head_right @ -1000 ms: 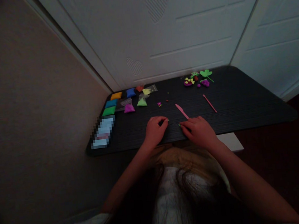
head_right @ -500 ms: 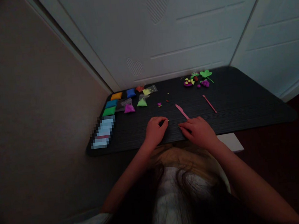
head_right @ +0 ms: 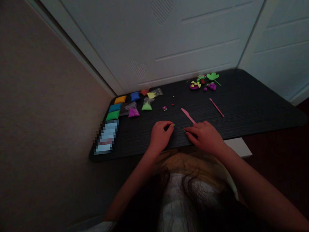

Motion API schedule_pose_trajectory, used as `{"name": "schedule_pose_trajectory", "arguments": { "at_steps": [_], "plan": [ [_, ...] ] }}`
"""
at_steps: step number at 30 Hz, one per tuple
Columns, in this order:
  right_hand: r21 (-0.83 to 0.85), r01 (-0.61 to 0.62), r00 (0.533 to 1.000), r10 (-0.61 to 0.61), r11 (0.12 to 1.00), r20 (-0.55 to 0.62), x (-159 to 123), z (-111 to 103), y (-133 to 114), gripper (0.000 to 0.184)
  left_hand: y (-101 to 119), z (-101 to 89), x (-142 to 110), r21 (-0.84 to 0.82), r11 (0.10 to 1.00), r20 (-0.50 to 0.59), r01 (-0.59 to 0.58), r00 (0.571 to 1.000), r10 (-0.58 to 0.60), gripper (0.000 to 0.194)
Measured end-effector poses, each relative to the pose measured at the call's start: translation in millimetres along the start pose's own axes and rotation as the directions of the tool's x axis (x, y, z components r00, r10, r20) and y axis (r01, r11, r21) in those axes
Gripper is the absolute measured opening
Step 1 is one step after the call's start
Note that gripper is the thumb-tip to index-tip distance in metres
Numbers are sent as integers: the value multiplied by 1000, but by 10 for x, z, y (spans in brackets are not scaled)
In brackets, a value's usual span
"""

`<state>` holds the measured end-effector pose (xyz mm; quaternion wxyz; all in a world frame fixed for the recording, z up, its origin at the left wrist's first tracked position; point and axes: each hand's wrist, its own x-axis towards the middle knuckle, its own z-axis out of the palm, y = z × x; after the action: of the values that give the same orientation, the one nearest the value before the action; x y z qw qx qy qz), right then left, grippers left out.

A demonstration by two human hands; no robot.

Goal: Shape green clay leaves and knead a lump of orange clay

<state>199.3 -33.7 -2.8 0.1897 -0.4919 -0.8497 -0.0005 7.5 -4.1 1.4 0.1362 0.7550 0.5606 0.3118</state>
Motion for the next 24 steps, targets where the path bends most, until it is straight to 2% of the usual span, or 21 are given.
{"name": "schedule_pose_trajectory", "arguments": {
  "at_steps": [11, 20, 24],
  "plan": [
    [26, 66, 997, -67, 997, 31, 0, -23, 11, 30, -1, 13, -5, -7, 1000, -4, 10, 1000, -10, 20],
    [5, -1, 1000, 1, 1000, 15, 7, 12, 5, 29, -13, 13, -3, -13, 1000, -16, -16, 1000, 16, 21],
    [-3, 5, 1000, -5, 1000, 14, 3, 10, 9, 30, -9, 9, -2, -14, 1000, -11, -14, 1000, 14, 21]
  ]
}}
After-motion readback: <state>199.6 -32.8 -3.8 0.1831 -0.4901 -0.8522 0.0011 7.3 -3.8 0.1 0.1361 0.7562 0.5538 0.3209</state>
